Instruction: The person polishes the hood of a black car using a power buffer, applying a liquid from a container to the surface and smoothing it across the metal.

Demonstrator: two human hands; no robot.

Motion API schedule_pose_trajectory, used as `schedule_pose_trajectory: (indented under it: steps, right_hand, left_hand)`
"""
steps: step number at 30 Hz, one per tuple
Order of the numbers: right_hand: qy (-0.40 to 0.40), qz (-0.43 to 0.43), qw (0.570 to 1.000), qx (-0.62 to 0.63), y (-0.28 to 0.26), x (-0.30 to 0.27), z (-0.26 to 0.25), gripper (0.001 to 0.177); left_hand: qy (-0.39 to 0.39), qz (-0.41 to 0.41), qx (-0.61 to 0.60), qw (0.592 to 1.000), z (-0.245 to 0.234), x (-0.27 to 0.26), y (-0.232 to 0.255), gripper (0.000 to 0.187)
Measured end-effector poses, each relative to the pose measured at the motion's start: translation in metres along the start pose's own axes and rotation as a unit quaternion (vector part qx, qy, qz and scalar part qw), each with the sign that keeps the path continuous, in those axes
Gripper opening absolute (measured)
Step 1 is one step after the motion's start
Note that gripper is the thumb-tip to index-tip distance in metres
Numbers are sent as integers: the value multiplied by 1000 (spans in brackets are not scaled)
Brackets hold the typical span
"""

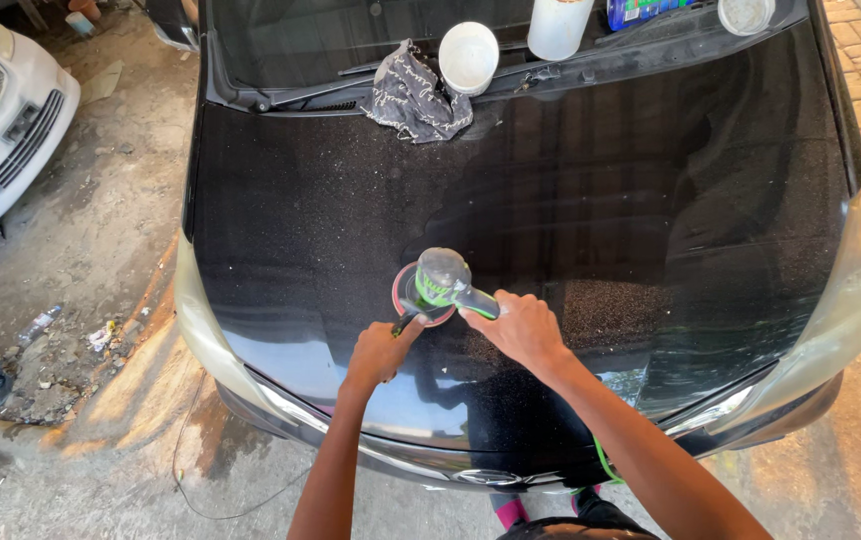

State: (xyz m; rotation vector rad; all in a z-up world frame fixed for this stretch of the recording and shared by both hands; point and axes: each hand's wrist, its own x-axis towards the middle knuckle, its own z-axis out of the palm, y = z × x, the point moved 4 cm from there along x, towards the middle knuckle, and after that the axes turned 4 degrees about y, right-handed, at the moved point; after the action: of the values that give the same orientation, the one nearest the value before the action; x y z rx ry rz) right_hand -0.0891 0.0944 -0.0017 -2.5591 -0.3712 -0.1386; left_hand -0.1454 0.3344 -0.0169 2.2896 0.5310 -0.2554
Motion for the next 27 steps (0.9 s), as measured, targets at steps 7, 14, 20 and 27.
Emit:
schedule_pose_trajectory:
  steps: [7, 14, 20, 27]
  right_hand:
    - [15, 9, 1000, 7, 9, -18, -11, 63]
    - [18, 76, 997, 26, 52, -26, -39, 63]
    - [42, 94, 995, -10, 94, -36, -67, 60]
    - [29, 182, 982, 42, 142, -58, -100, 56]
  left_hand:
    - [-8, 1, 26, 1000, 9, -13, 11, 81]
    - [-19, 44, 76, 996, 38, -11, 56, 82]
    - [-40, 67, 105, 991, 74, -8, 97, 84]
    - [-71, 93, 137, 984, 124, -6, 143, 91]
